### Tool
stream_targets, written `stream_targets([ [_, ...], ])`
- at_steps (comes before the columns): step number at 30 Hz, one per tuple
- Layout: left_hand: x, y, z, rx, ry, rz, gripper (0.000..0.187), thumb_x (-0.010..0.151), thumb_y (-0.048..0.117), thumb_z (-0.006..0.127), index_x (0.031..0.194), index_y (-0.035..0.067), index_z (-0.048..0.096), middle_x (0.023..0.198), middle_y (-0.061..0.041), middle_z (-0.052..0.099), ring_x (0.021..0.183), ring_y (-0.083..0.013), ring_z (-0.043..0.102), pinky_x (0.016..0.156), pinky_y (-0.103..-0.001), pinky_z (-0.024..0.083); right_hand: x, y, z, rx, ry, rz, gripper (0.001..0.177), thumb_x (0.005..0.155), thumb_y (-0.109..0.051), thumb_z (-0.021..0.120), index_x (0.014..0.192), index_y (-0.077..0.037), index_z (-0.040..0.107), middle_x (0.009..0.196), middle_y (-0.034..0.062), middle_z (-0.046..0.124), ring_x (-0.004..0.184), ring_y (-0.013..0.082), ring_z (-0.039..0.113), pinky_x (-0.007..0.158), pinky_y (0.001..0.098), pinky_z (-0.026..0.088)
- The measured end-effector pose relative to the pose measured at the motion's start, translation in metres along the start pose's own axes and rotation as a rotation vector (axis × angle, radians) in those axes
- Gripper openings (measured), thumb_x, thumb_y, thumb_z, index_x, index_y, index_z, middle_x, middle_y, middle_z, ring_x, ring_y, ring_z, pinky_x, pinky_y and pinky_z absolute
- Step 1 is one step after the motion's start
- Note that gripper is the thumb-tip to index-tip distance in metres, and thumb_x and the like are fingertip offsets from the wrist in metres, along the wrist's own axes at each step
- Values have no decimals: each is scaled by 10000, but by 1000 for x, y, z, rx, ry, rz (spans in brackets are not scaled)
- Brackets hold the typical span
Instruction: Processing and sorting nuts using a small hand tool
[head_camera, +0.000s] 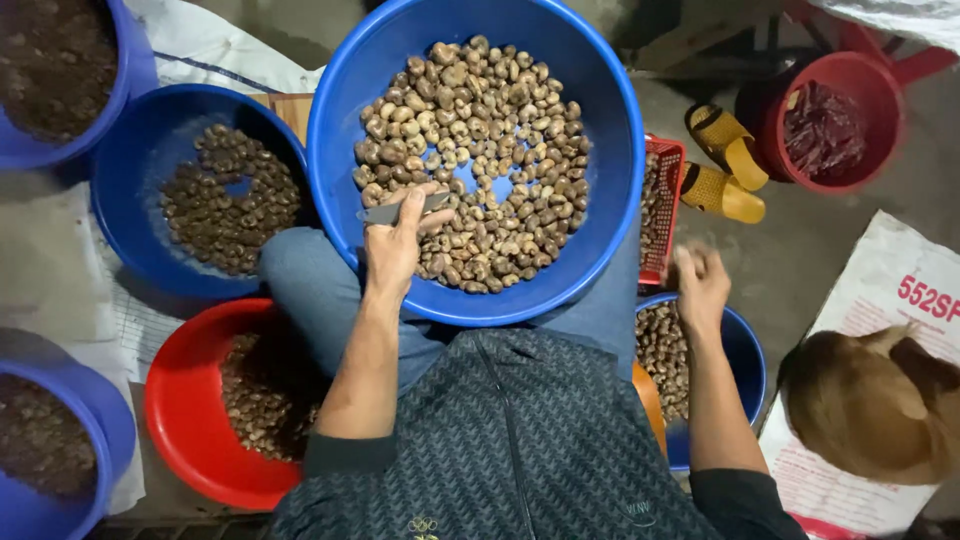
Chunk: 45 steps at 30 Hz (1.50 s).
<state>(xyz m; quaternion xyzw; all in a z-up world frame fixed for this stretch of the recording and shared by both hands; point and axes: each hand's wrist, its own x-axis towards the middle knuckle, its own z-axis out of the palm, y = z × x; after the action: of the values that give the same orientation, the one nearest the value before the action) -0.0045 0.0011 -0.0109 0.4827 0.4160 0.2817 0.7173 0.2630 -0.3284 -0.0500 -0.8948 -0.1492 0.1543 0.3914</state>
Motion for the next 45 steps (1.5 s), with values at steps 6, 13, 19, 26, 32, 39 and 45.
stream_targets([
  [6,-5,5,2,5,12,28,303,1070,252,565,1196,19,712,1208,-230,721,951,-328,761,787,-357,639,-35,255,-24,-327,-105,480,541,909,-537,720,1305,-169,695,1282,145,671,1264,370,575,1081,546,415],
  [13,0,-3,2,-26,32,12,303,1065,283,581,1197,52,728,1154,-223,743,973,-349,759,791,-378,644,-27,345,-77,798,-90,331,418,1141,-444,494,1277,-77,643,1195,73,666,1104,209,660,1020,292,557],
  [19,2,2,1,-92,218,146,335,1105,283,510,1240,22,672,1251,-240,694,1198,-409,617,987,-485,555,16,-39,6,173,120,-402,300,1119,62,545,1414,112,514,1249,365,586,998,462,657,749,531,601],
  [26,6,-8,-4,-72,355,299,238,1080,110,546,1261,15,668,1224,-247,711,1197,-366,645,966,-488,579,34,-223,133,80,-260,-869,278,982,-72,701,1256,-114,707,1121,108,738,1060,309,711,898,409,575],
  [32,6,-6,-6,-6,439,318,296,1091,158,526,1329,26,643,1287,-232,690,1198,-362,659,942,-455,603,48,-246,278,-472,-517,-1106,610,848,-150,696,1437,-192,544,1369,121,579,1294,361,513,1022,503,467],
  [39,8,-12,-6,-8,401,277,343,1092,223,535,1352,27,640,1325,-241,669,1176,-351,683,868,-395,637,22,-238,291,-661,-446,-1207,603,878,-60,471,1454,-225,536,1479,174,493,1422,442,386,1078,516,415],
  [45,10,-14,-6,31,265,204,340,1097,202,524,1373,30,622,1322,-232,672,1130,-375,699,823,-401,641,33,-174,280,-652,-263,-1298,461,905,-166,506,1352,-248,580,1283,95,538,1138,343,567,727,430,543],
])
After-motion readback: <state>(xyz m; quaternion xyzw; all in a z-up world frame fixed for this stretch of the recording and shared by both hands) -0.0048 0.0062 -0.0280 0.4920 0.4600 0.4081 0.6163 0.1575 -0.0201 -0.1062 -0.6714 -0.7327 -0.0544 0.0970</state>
